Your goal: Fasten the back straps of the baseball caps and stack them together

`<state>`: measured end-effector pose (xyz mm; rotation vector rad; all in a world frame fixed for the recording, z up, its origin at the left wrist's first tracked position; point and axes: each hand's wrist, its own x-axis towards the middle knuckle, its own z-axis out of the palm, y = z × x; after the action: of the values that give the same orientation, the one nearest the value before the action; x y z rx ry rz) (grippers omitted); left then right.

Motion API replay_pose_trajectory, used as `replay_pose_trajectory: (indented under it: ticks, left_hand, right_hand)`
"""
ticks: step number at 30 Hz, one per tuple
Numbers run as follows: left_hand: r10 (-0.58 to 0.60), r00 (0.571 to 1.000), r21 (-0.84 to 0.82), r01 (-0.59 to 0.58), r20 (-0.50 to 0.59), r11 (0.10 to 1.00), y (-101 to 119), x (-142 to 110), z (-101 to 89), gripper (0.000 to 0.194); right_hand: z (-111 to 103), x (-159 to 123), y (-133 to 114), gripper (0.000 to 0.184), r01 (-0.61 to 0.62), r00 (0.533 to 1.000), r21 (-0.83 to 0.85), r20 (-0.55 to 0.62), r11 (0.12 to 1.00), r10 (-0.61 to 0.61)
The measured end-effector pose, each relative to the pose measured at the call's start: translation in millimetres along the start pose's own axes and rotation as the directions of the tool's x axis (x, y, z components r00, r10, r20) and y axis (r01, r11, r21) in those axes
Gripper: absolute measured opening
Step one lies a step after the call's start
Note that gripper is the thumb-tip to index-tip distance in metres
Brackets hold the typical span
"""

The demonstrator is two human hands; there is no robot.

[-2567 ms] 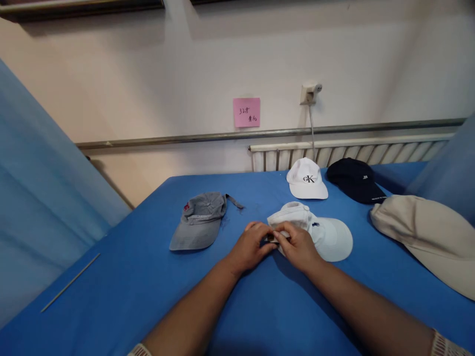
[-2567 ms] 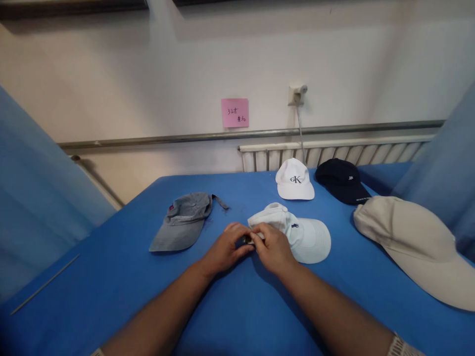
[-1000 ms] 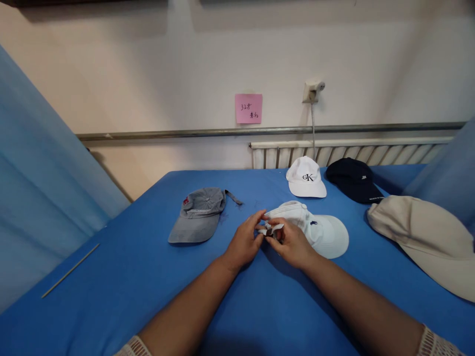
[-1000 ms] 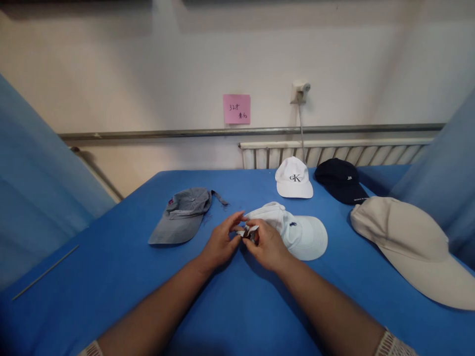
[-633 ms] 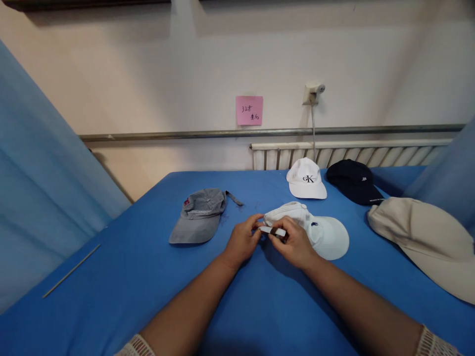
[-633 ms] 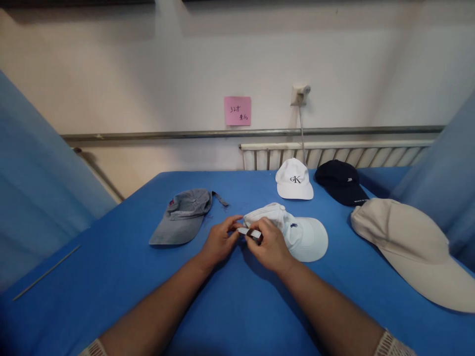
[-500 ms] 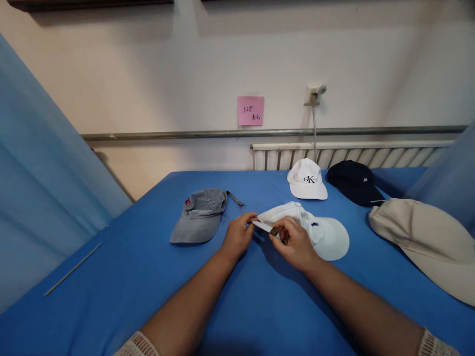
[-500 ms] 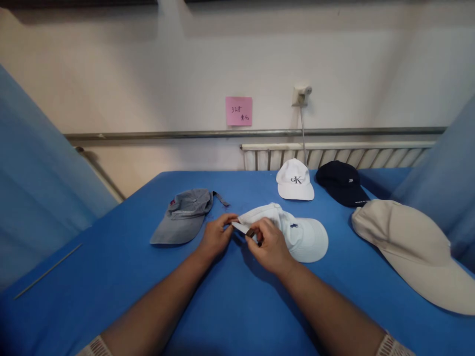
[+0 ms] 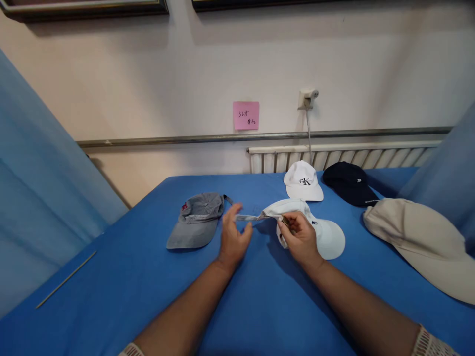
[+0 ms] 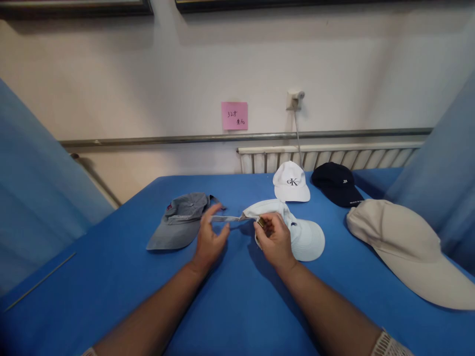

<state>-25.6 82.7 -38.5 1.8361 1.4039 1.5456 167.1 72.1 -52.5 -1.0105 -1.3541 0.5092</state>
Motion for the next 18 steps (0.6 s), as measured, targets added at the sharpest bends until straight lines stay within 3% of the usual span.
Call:
replay_pose_trajectory:
  ticks: [1, 3, 5, 8, 11, 13, 15, 18]
  left_hand:
    - [0.049, 0.986, 0.019, -0.053, 0.161, 0.998, 9, -7, 2.9, 0.041]
    - [0.056, 0.885, -0.022, -0.051, 0.462, 0.998, 21, -20, 11.8, 0.039]
    - [0.019, 0.808, -0.094, 0.046, 0.588, 0.995, 25, -30, 22.6, 0.049]
    - [-0.079, 0.820, -0.227, 0.248, 0.566, 0.942, 18, -33, 35.0, 0.041]
    - [-0.251, 0.814, -0.429, 0.507, 0.524, 0.747, 8, -24, 36.5, 0.036]
    - [-0.369, 0.769, -0.561, 0.636, 0.522, 0.530, 4, -14, 30.8, 0.037]
    - [-0.428, 0.731, -0.661, 0.674, 0.531, 0.331, 2, -2, 20.9, 0.035]
    - [-0.393, 0.720, -0.726, 0.668, 0.573, 0.164, 2, 13, 2.4, 0.032]
  right_hand:
    - [0, 0, -1, 0.018, 0.011, 1.000, -0.003, -0.004, 1.000, -0.011]
    - [-1, -1, -5, 0.017, 0.054, 0.998, -0.024, 0.016, 0.998, -0.053]
    - [0, -4, -11, 0.016, 0.115, 0.991, -0.050, 0.070, 0.992, -0.111]
    - [0, -11, -21, 0.018, 0.219, 0.953, -0.053, 0.227, 0.974, -0.202]
    - [-4, -11, -26, 0.024, 0.278, 0.922, -0.039, 0.291, 0.960, -0.256]
    - [-9, -5, -22, 0.024, 0.293, 0.940, -0.071, 0.203, 0.954, -0.273]
    - [-15, 5, -9, 0.020, 0.255, 0.967, -0.143, 0.067, 0.956, -0.247]
    - [-21, 18, 20, 0.023, 0.029, 0.994, -0.216, -0.093, 0.976, -0.050]
